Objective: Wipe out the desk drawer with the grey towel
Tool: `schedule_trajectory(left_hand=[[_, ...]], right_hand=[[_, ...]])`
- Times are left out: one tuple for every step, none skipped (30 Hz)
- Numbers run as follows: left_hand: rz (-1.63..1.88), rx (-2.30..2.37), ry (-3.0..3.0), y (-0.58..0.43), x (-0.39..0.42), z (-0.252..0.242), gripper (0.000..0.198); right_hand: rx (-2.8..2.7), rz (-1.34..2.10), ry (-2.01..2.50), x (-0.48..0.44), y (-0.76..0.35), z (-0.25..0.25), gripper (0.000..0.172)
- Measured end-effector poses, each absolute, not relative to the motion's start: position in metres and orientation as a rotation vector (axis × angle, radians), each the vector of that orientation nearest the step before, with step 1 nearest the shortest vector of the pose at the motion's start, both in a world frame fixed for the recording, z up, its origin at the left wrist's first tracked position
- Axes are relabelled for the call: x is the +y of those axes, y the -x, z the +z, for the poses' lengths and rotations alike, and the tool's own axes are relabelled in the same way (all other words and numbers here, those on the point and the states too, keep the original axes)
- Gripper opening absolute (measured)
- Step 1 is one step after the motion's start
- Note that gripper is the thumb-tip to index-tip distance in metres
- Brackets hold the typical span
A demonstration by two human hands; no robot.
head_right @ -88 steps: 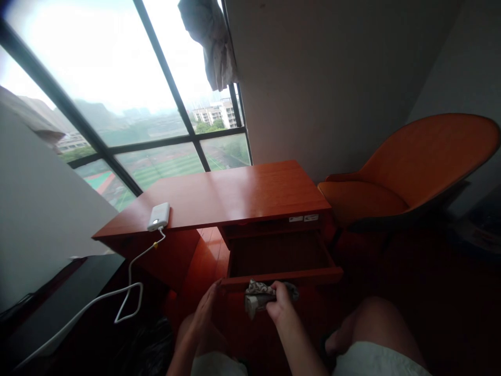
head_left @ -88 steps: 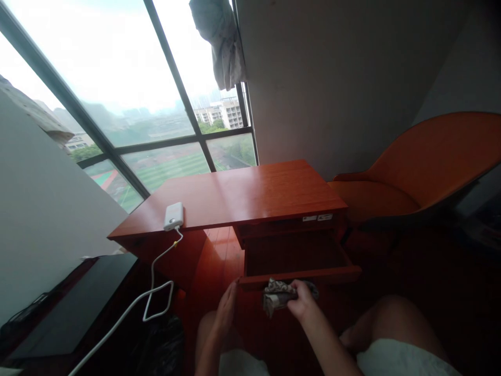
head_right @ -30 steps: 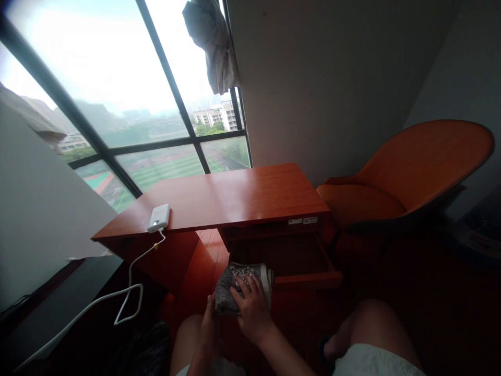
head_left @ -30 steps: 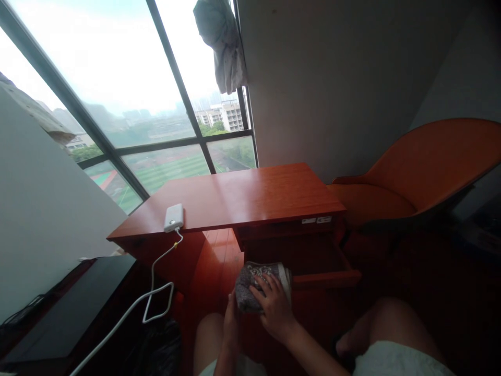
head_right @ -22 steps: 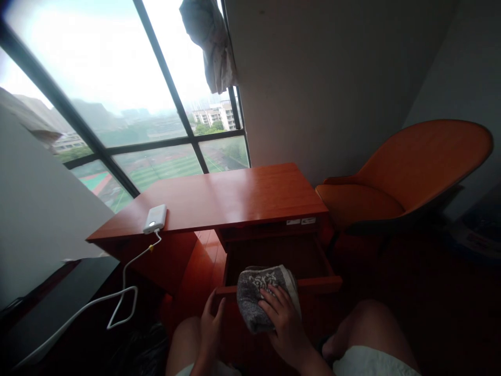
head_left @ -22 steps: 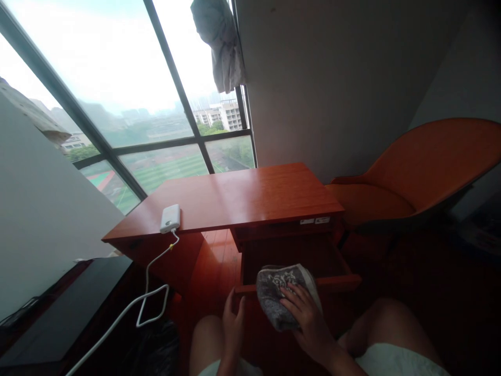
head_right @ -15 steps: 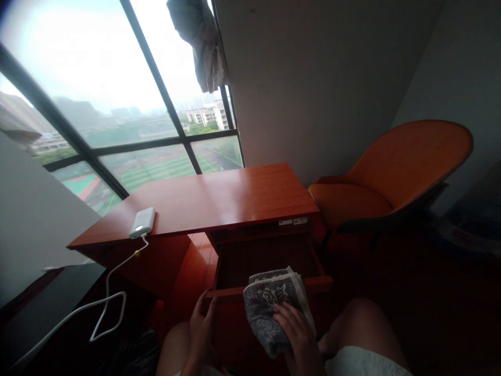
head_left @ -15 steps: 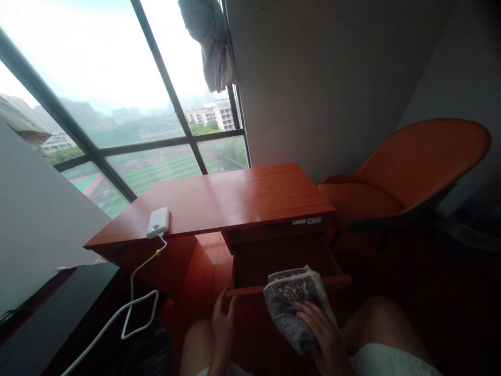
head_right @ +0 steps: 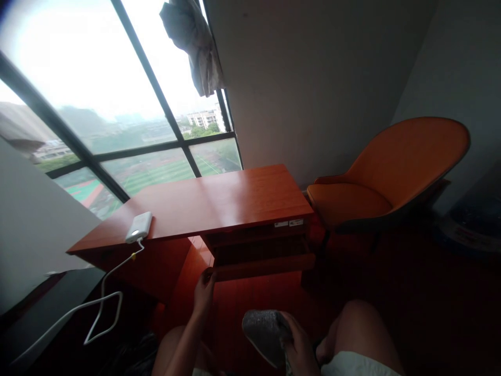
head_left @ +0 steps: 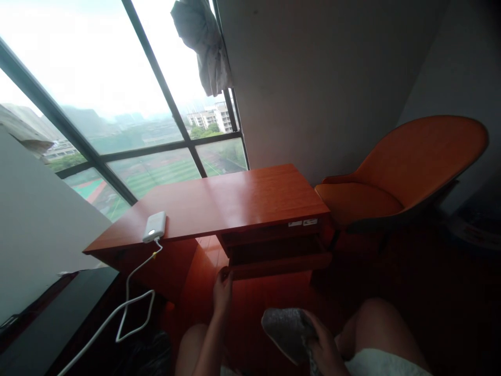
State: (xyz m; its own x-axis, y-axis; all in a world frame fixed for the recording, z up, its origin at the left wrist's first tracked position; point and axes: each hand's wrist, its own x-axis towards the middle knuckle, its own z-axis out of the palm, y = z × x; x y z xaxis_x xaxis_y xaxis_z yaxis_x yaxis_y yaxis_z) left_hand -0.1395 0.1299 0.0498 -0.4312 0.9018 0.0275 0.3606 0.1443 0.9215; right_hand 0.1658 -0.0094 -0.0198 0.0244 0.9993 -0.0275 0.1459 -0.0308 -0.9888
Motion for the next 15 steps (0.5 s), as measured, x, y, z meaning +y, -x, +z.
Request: schedule_trajectory(left_hand=[[1.268,1.873,-1.207,0.139,0.137,0.050,0.053],[1.265,1.868,-1.211,0.139,0.144,0.051,0.050],[1.262,1.862,-1.217,0.139,0.150,0.052,0.047],[1.257,1.858,-1.224,0.139,0.156,0.053,0.044],[1.248,1.857,-1.230,0.139,0.161,0.054,0.041],[1.237,1.860,-1.234,0.139,0.165,0.055,0.039],[1.225,1.867,-1.237,0.139,0.170,0.057,0.038],[1.211,1.877,-1.240,0.138,0.173,0.058,0.037],[1.198,1.891,-1.243,0.138,0.177,0.059,0.036],[1.185,1.908,-1.247,0.138,0.180,0.060,0.035],[1.172,1.924,-1.250,0.138,0.183,0.061,0.034],[1.158,1.941,-1.255,0.138,0.185,0.061,0.034],[1.143,1.954,-1.259,0.137,0.188,0.062,0.035],[1.126,1.964,-1.264,0.137,0.190,0.062,0.036],[1.109,1.974,-1.266,0.136,0.191,0.063,0.037]], right_hand=[[-1.246,1.182,1.377,-0.010,-0.165,-0.022,0.053],[-1.210,1.214,1.399,-0.010,-0.164,-0.024,0.053],[-1.168,1.231,1.424,-0.011,-0.163,-0.026,0.053],[-1.120,1.234,1.454,-0.011,-0.162,-0.026,0.053],[-1.070,1.239,1.480,-0.011,-0.160,-0.026,0.051],[-1.017,1.247,1.502,-0.011,-0.158,-0.025,0.049],[-0.965,1.260,1.515,-0.010,-0.157,-0.023,0.048],[-0.920,1.282,1.520,-0.008,-0.156,-0.021,0.046],[-0.881,1.310,1.523,-0.007,-0.156,-0.018,0.045],[-0.848,1.336,1.526,-0.005,-0.156,-0.016,0.044],[-0.813,1.346,1.535,-0.004,-0.157,-0.015,0.042],[-0.782,1.349,1.548,-0.003,-0.157,-0.014,0.041],[-0.759,1.352,1.558,-0.002,-0.158,-0.015,0.039],[-0.742,1.354,1.561,-0.002,-0.159,-0.016,0.038],[-0.727,1.354,1.557,-0.001,-0.159,-0.018,0.038]])
